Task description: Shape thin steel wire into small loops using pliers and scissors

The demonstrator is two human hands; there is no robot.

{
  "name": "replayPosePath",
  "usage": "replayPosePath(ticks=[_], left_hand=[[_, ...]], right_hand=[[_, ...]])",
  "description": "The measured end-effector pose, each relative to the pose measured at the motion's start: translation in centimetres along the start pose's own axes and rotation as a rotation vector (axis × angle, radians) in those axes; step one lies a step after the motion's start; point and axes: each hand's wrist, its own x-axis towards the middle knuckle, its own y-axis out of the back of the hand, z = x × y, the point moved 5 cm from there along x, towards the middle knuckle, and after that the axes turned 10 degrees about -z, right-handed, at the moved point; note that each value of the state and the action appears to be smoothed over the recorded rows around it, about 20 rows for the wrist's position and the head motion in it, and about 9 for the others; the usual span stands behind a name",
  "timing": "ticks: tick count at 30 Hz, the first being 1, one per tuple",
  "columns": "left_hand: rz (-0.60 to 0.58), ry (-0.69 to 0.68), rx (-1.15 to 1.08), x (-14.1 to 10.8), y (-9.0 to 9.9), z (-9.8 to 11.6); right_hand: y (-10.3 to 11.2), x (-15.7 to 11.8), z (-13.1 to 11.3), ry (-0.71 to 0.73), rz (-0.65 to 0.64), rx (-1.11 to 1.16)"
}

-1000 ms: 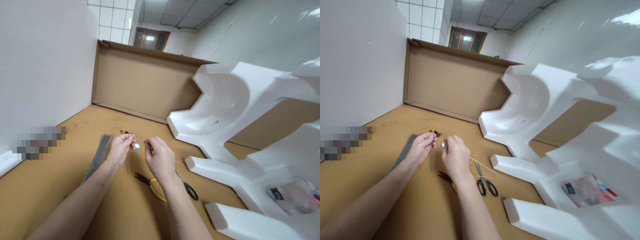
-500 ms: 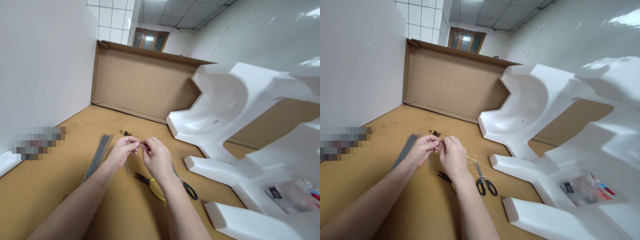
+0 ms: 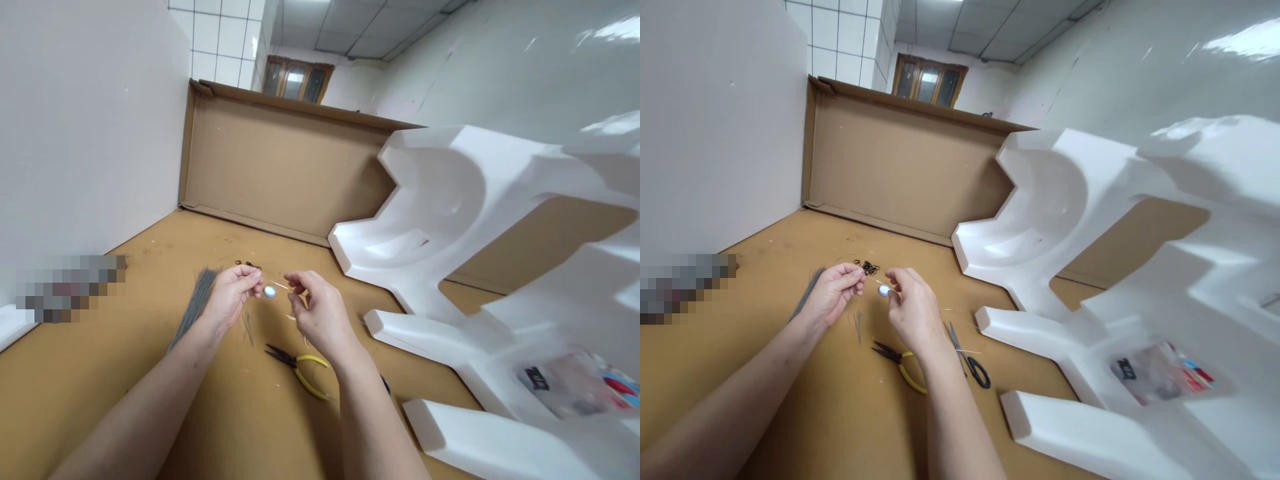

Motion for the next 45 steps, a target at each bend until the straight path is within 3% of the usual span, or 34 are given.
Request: replayPosePath(ticks=[17,34,45], left_hand=[[-0.046,-0.003,-0.012,0.0,-0.2,-0.1],[-0.151,0.113,0.013,-0.3,-1.0,-0.8],[-0.112,0.055,-0.003,-0.2,-0.4,-0.2]], right_hand=[[0.0,0.1,-0.4,-0.011,0.04,-0.006],[-0.4,0.0,-0.5,0.013,0.024,-0.041],[-0.4,0.0,-0.6,-0.018,-0.004,-0.033]])
